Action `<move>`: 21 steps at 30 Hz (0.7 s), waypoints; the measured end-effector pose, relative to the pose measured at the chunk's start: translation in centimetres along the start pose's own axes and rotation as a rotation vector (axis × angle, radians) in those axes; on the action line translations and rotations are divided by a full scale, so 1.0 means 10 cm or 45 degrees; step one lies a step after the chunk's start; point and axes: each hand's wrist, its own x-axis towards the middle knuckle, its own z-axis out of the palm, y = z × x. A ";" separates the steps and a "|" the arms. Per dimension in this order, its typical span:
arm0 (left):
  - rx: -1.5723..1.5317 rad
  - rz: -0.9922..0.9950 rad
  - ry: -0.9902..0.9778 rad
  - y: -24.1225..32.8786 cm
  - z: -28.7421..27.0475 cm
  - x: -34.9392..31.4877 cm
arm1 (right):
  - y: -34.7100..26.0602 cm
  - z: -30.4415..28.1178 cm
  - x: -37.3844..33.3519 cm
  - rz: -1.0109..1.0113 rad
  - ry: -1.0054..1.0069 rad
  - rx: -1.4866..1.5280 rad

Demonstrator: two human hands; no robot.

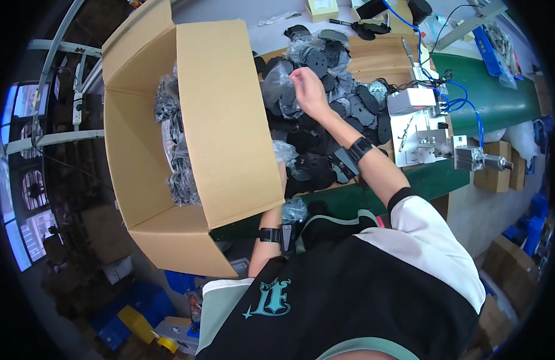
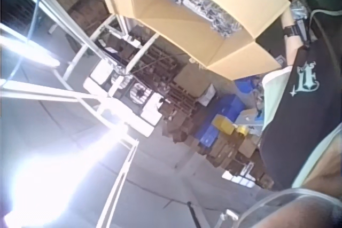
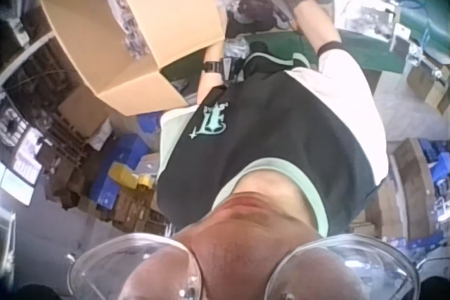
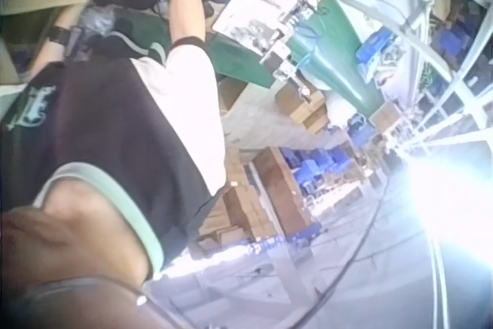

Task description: The recorder is seen assembling electronic components at a workstation, including sorting parts into bags and using a small press machine.

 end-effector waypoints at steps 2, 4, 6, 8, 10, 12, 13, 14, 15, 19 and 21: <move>-0.237 -0.300 -0.147 0.27 -0.07 0.14 | -0.03 -0.26 -0.03 0.295 0.189 0.232; -0.461 -0.594 -0.282 0.46 -0.17 0.30 | 0.06 -0.46 -0.08 0.328 0.300 0.227; -0.549 0.106 -0.127 0.42 -0.18 0.30 | 0.06 -0.59 -0.15 0.633 0.259 0.392; -0.602 -0.068 -0.104 0.36 -0.05 0.36 | 0.06 -0.66 -0.16 0.666 0.217 0.325; -0.646 -0.249 -0.078 0.28 0.02 0.32 | 0.01 -0.66 -0.27 0.613 -0.070 0.013; -0.838 -0.160 -0.076 0.45 -0.01 0.28 | 0.04 -0.69 -0.39 0.604 -0.048 0.026; -0.841 -0.164 -0.077 0.49 0.04 0.22 | 0.16 -0.66 -0.45 0.517 -0.056 -0.036; -0.867 -0.172 -0.061 0.48 0.10 0.17 | 0.27 -0.60 -0.47 0.425 -0.054 -0.091; -0.893 -0.182 -0.056 0.47 0.12 0.12 | 0.33 -0.55 -0.50 0.398 -0.105 -0.200; -0.894 -0.283 0.007 0.33 0.07 -0.01 | 0.27 -0.34 -0.56 0.695 -0.218 0.684; -0.836 -0.289 -0.040 0.45 -0.07 0.02 | 0.28 -0.21 -0.56 0.508 -0.242 0.686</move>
